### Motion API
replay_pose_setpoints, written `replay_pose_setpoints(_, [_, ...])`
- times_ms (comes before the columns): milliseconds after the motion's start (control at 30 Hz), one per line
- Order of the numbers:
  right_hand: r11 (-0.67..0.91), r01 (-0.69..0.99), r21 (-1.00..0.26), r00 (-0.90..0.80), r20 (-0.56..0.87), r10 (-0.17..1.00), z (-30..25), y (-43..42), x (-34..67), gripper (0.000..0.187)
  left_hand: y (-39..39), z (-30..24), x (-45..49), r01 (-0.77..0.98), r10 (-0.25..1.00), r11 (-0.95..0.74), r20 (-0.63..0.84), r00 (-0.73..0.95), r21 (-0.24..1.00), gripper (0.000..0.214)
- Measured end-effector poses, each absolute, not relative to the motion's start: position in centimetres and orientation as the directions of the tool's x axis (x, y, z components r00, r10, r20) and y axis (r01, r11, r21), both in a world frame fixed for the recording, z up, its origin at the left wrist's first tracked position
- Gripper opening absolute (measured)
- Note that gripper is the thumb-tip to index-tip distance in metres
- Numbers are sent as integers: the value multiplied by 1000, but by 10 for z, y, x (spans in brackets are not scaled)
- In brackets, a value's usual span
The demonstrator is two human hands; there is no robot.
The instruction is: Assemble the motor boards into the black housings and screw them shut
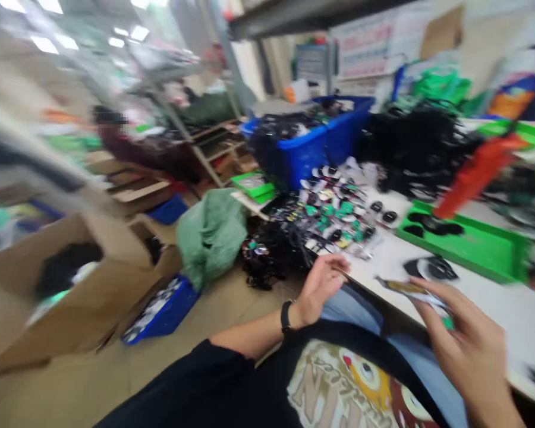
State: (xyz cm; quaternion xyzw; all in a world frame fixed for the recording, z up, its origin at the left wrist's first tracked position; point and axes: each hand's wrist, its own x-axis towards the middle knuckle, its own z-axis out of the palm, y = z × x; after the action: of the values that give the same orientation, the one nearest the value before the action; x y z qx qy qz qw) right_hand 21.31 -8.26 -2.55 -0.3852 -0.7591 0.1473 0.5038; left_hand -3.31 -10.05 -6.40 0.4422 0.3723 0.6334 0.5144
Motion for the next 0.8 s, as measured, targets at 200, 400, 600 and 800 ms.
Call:
replay_pose_setpoints(200, [614, 408, -675, -123, 626, 770, -18, -87, 221, 23, -66, -38, 2, -107, 875, -319, 336, 350, 942, 64])
replay_pose_setpoints(400, [554, 406, -727, 7, 608, 794, -27, -95, 240, 27, -52, -30, 44, 9, 882, -322, 297, 366, 947, 22])
replay_pose_setpoints(600, [521, 453, -723, 57, 606, 793, -36, -96, 256, 35, -36, -27, 62, 120, 794, -568, 503, 341, 815, 22])
replay_pose_setpoints(800, [568, 548, -614, 17, 687, 726, -34, -88, 268, 41, -23, -29, 73, 182, 699, -705, 627, 344, 686, 34])
